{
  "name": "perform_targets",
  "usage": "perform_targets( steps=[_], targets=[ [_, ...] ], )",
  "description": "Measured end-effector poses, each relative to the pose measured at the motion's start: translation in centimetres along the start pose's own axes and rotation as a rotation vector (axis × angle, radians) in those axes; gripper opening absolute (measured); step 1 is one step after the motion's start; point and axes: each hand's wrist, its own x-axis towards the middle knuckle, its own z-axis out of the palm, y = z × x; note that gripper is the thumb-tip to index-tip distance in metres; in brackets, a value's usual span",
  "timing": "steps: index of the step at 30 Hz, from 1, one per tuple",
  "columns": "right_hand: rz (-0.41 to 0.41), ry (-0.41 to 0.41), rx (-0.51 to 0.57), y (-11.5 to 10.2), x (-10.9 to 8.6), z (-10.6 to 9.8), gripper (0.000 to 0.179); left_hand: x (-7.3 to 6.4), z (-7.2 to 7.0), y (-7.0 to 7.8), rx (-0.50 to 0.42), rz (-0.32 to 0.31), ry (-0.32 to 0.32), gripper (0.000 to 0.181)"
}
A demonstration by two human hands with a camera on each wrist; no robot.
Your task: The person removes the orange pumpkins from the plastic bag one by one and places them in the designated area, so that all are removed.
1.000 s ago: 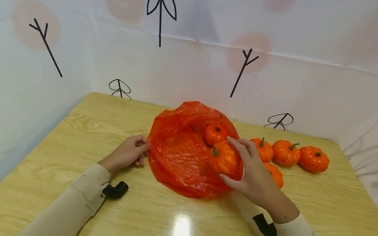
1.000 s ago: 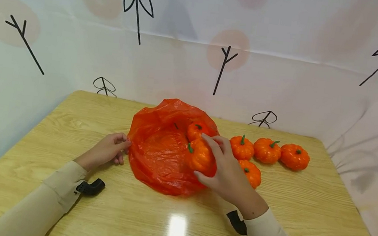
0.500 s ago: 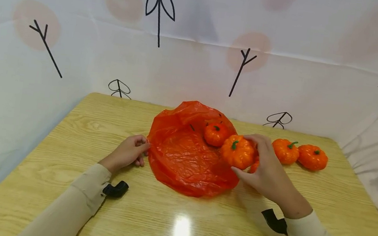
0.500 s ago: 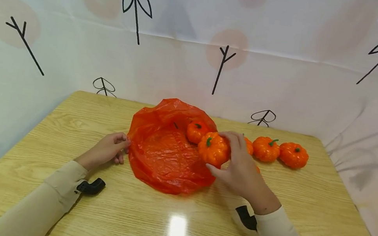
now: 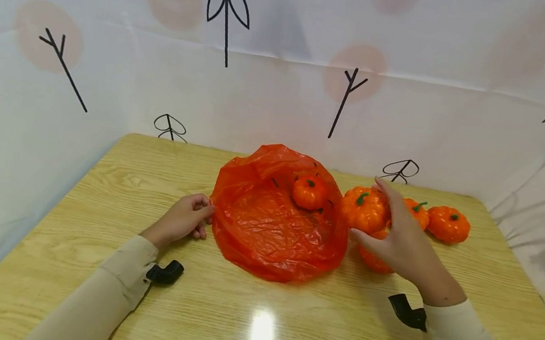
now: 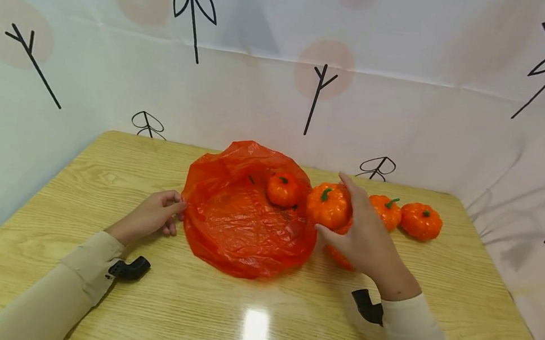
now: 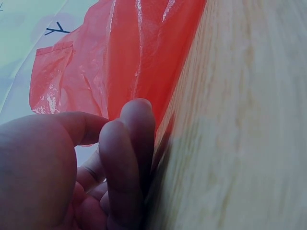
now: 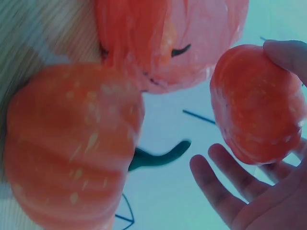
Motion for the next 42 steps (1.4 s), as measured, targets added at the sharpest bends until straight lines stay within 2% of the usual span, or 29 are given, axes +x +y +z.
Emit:
perform_targets(
  steps=[6, 12, 19, 28, 33, 42],
  targets=[
    [0.008, 0.006, -0.053, 0.9, -0.5, -0.6, 0.09, 0.1, 0.1, -0.1, 0.006, 0.006, -0.007, 0.025],
    [0.043, 0.022, -0.059, 2.0, -1.7, -1.3, 0.09, 0.2, 0.3, -0.1, -0.001, -0.011, -0.003, 0.022],
    [0.076, 0.065, -0.047, 3.4, -2.8, -2.0, 0.088, 0.3, 0.6, 0.2, 0.003, -0.002, -0.005, 0.022],
    [0.143, 0.065, -0.007, 5.4, -3.1, -3.8, 0.09, 0.4, 0.5, 0.1, 0.01, 0.014, -0.01, 0.024],
    [0.145, 0.042, -0.018, 6.5, -3.0, -4.5, 0.092, 0.3, 0.3, 0.3, 0.016, 0.007, -0.002, 0.023],
    [0.153, -0.048, -0.079, 7.6, -3.3, -4.8, 0.082, 0.1, 0.0, 0.1, 0.001, 0.0, 0.001, 0.024]
  ],
)
